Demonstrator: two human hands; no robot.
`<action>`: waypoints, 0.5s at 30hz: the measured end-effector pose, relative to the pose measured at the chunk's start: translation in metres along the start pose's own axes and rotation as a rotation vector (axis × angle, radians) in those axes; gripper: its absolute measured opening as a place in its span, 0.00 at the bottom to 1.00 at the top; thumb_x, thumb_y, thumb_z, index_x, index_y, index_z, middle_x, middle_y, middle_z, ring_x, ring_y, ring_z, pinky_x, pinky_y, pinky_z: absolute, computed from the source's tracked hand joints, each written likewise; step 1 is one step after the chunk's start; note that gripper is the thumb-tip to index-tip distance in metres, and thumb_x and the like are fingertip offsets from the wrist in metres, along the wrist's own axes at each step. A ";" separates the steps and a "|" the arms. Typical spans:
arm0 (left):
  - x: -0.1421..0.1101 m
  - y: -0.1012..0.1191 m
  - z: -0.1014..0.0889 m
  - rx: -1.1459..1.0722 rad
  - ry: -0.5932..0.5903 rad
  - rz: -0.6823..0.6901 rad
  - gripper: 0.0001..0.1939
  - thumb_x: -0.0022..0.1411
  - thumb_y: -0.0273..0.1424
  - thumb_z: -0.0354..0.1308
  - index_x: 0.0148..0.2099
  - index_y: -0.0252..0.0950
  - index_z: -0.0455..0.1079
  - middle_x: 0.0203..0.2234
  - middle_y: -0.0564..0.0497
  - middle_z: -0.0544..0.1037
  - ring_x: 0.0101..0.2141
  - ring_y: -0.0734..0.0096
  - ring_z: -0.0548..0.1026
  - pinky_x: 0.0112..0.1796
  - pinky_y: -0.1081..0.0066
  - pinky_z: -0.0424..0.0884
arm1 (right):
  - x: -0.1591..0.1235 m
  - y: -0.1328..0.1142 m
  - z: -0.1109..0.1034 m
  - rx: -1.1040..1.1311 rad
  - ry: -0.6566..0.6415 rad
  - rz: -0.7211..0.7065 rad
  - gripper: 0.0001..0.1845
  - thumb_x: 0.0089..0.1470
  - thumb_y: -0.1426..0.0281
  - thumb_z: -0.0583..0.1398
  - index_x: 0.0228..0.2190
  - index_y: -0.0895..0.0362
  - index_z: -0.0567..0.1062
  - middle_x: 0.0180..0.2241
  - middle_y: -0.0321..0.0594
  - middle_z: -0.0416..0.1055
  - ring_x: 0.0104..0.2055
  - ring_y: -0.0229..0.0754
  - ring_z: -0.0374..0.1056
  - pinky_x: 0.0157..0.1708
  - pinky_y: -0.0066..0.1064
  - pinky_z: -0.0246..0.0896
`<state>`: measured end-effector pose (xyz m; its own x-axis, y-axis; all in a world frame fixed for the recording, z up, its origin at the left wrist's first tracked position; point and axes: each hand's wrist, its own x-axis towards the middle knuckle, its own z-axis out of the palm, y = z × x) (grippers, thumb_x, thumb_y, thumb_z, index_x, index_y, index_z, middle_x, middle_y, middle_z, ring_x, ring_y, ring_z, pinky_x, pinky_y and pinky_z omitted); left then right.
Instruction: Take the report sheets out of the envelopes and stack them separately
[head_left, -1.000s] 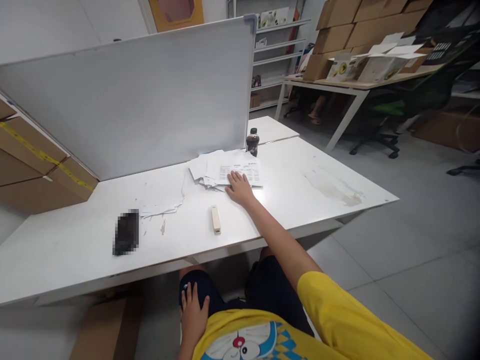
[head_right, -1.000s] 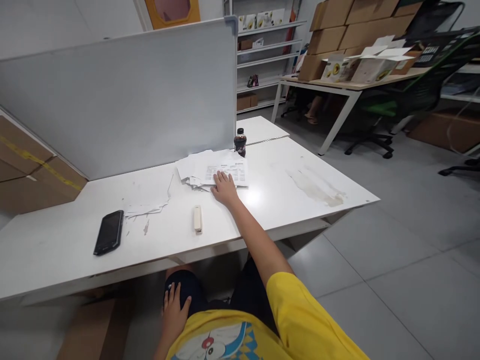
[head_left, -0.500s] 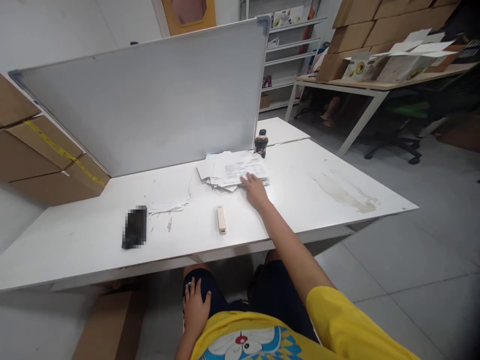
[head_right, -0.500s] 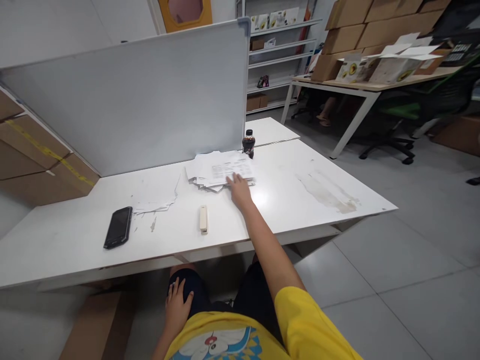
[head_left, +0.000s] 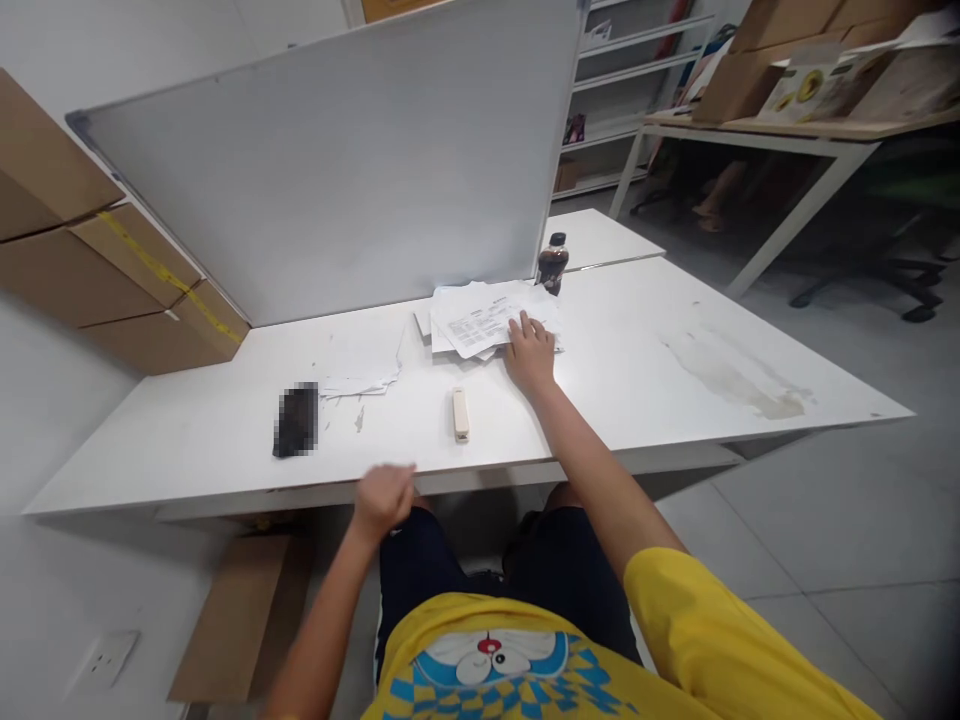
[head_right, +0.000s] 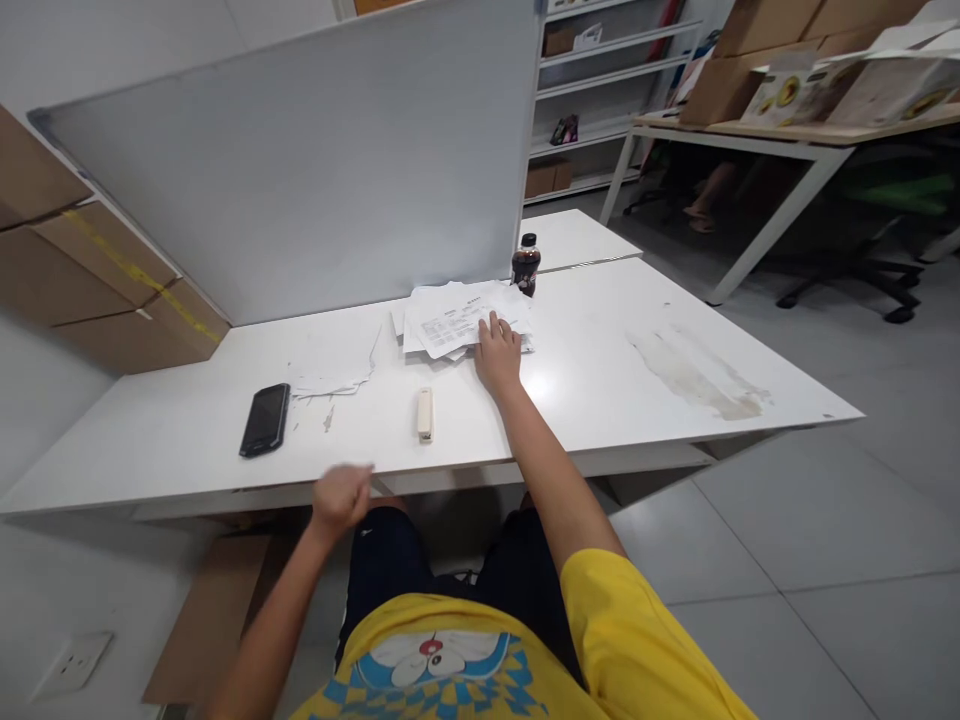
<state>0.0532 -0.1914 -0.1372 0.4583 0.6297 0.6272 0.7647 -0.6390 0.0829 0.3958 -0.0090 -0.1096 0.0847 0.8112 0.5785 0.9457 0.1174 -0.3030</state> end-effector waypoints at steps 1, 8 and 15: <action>0.029 -0.016 -0.002 0.023 0.007 -0.087 0.15 0.66 0.32 0.49 0.44 0.37 0.77 0.34 0.41 0.82 0.36 0.60 0.79 0.41 0.62 0.74 | -0.002 -0.001 -0.001 0.008 0.007 -0.030 0.26 0.62 0.68 0.48 0.59 0.60 0.65 0.66 0.51 0.57 0.63 0.58 0.53 0.56 0.52 0.51; 0.133 -0.089 0.029 0.216 -0.263 -0.630 0.26 0.65 0.38 0.52 0.61 0.31 0.67 0.62 0.37 0.66 0.64 0.41 0.58 0.62 0.44 0.52 | -0.008 0.001 0.000 0.056 0.025 0.006 0.23 0.63 0.65 0.49 0.55 0.59 0.70 0.62 0.51 0.63 0.63 0.57 0.54 0.55 0.51 0.53; 0.119 -0.082 0.031 0.191 -0.257 -0.483 0.19 0.70 0.31 0.42 0.46 0.34 0.74 0.45 0.38 0.79 0.50 0.54 0.75 0.51 0.58 0.67 | -0.011 0.008 0.010 0.161 0.050 -0.012 0.21 0.61 0.66 0.50 0.51 0.57 0.73 0.59 0.50 0.67 0.61 0.56 0.56 0.56 0.51 0.53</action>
<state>0.0591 -0.0507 -0.0931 0.1141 0.9323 0.3431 0.9716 -0.1768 0.1572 0.3993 -0.0112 -0.1253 0.0933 0.7804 0.6183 0.8848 0.2198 -0.4110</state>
